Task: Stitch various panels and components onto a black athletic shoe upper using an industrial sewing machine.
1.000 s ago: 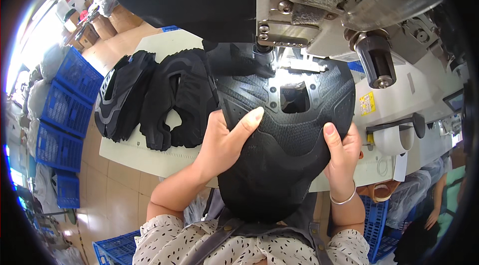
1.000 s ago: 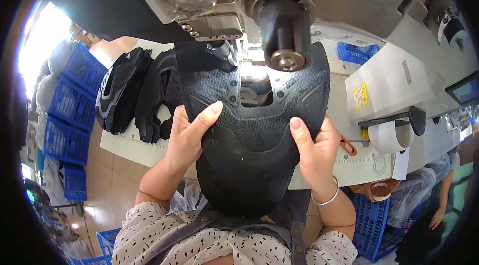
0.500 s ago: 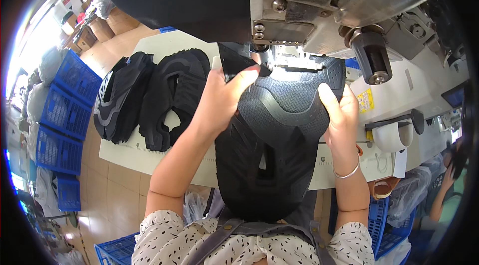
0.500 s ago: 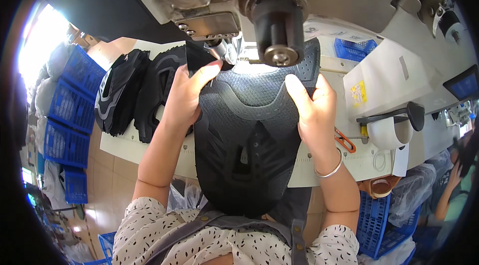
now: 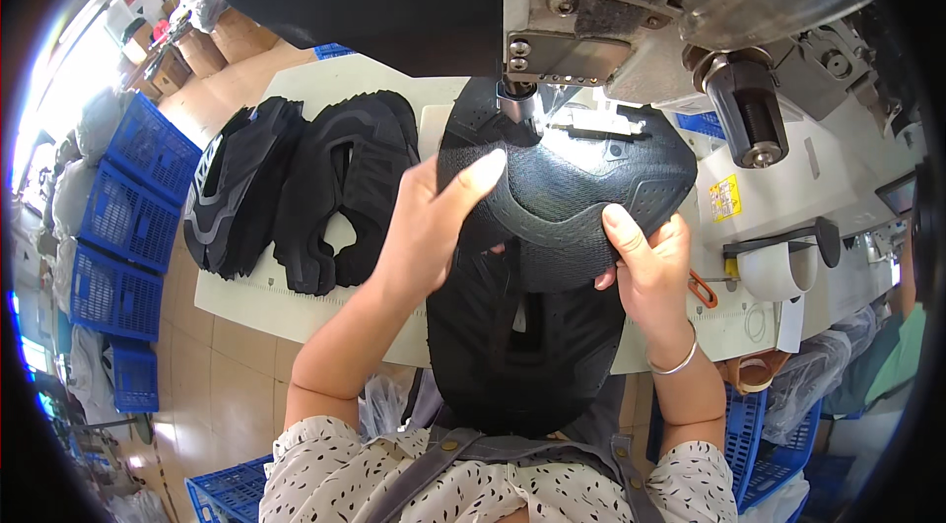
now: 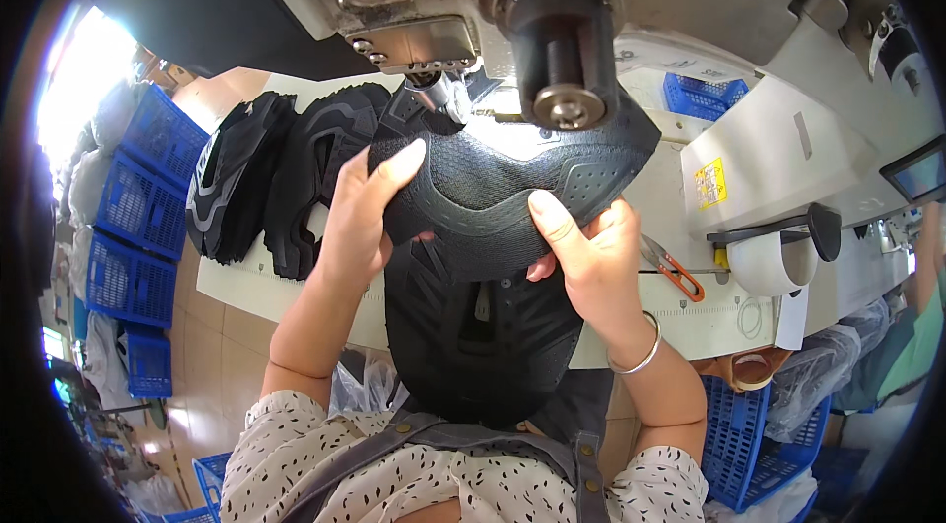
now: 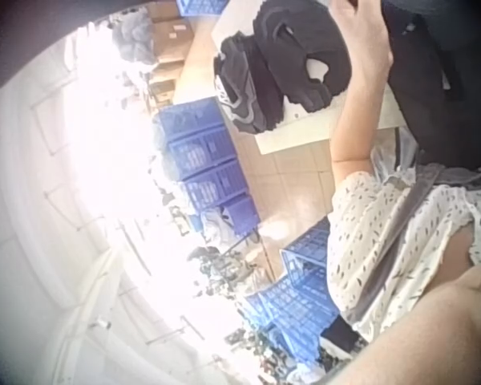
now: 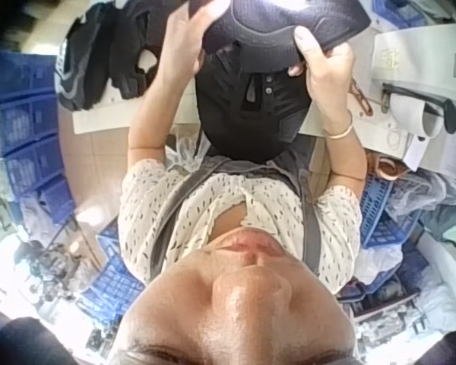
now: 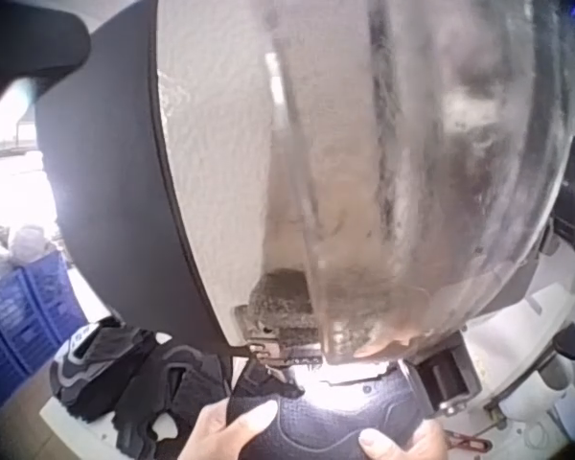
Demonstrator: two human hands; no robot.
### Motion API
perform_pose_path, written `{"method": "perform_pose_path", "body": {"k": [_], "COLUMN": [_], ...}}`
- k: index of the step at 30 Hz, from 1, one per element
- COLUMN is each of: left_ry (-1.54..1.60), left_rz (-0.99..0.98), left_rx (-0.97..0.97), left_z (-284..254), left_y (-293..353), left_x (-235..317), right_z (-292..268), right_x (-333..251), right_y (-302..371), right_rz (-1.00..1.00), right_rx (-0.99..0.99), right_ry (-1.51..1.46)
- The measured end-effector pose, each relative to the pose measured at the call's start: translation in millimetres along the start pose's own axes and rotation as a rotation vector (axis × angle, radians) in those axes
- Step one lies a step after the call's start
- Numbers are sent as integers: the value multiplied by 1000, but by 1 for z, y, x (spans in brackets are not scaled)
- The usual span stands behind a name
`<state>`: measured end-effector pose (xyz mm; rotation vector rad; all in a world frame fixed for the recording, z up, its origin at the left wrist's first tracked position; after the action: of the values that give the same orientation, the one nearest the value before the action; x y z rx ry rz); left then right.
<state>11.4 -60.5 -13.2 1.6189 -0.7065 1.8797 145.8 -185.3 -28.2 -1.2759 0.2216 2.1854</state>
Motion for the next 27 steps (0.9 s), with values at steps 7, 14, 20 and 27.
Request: {"method": "perform_pose_path", "body": {"k": [7, 14, 20, 27], "left_ry": [-95, -59, -152, -4], "left_rz": [96, 174, 153, -79], "left_rx": [60, -255, 274, 126], "left_z": [12, 37, 40, 29], "left_y": [39, 35, 25, 23], "left_x": [-39, -26, -14, -22], "right_z": [10, 17, 20, -29], "right_x": [9, 14, -16, -52], "right_y": [14, 24, 45, -7], "right_rz": [76, 167, 250, -736], "right_rx": [-51, -124, -498, -21], "right_ry": [-31, -36, 505, 1031]}}
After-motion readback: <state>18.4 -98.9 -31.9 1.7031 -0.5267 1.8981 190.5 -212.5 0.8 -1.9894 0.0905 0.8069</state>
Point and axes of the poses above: each hand's wrist, its own y-axis away from the middle knuckle, its own z-axis out of the palm, x = y × z, the point moved 3 cm from there along -y, towards the middle knuckle, and after that the axes turned 15 degrees about -y, right-handed, at the moved point
